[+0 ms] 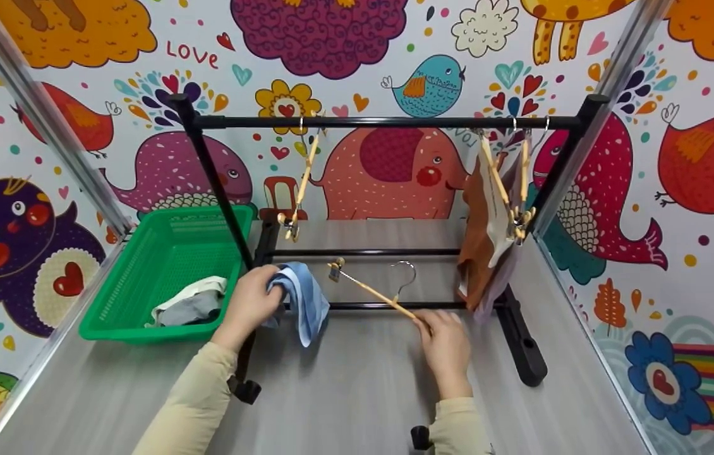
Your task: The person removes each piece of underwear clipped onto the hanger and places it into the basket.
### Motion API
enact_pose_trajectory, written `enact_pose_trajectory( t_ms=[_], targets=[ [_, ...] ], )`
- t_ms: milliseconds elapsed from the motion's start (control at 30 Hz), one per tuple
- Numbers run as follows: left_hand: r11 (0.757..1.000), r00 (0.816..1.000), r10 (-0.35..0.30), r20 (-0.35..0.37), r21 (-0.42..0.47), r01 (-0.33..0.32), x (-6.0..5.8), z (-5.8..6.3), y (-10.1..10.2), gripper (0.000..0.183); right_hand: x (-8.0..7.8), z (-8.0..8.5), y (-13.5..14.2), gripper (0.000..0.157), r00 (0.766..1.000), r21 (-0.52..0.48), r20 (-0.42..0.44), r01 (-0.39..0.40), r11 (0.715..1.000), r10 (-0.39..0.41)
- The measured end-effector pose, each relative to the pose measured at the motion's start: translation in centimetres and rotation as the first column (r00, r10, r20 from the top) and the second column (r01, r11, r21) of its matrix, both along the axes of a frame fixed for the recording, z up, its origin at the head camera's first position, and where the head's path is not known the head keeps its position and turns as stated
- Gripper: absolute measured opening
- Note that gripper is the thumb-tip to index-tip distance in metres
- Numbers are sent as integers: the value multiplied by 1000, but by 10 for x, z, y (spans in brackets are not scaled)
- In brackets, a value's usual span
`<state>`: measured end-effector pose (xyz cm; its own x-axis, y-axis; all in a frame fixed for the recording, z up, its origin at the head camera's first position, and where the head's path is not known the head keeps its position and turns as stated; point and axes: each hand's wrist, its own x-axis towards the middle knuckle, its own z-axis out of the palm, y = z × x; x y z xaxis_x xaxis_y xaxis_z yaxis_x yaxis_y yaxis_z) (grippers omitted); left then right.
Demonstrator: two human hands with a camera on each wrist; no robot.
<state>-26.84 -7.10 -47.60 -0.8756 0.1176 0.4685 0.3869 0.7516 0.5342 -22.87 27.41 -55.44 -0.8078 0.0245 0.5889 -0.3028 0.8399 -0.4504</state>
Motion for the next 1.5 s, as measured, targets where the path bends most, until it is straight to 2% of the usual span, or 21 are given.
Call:
enact_pose_trajectory(
  t_ms=[267,600,867,1267,1500],
  targets=[
    [999,999,36,-10,41,-36,2,16,-16,18,-1,8,4,15,1000,28,-11,1,1000,-1],
    [991,994,84,-63,112,-76,4,33,-43,14,-2,11,7,17,998,45,-64,-14,999,17],
    [987,988,124,-87,113,-113,6,43,-65,15,-2,18,9,16,997,52,-68,-27,998,30],
    [975,982,187,-30,127,-182,5,57,-89,16,-3,20,10,15,997,47,-74,-33,998,36],
    [966,973,226,-43,141,-218,4,58,-102,15,-4,21,11,17,995,43,-91,-34,998,38]
  ],
)
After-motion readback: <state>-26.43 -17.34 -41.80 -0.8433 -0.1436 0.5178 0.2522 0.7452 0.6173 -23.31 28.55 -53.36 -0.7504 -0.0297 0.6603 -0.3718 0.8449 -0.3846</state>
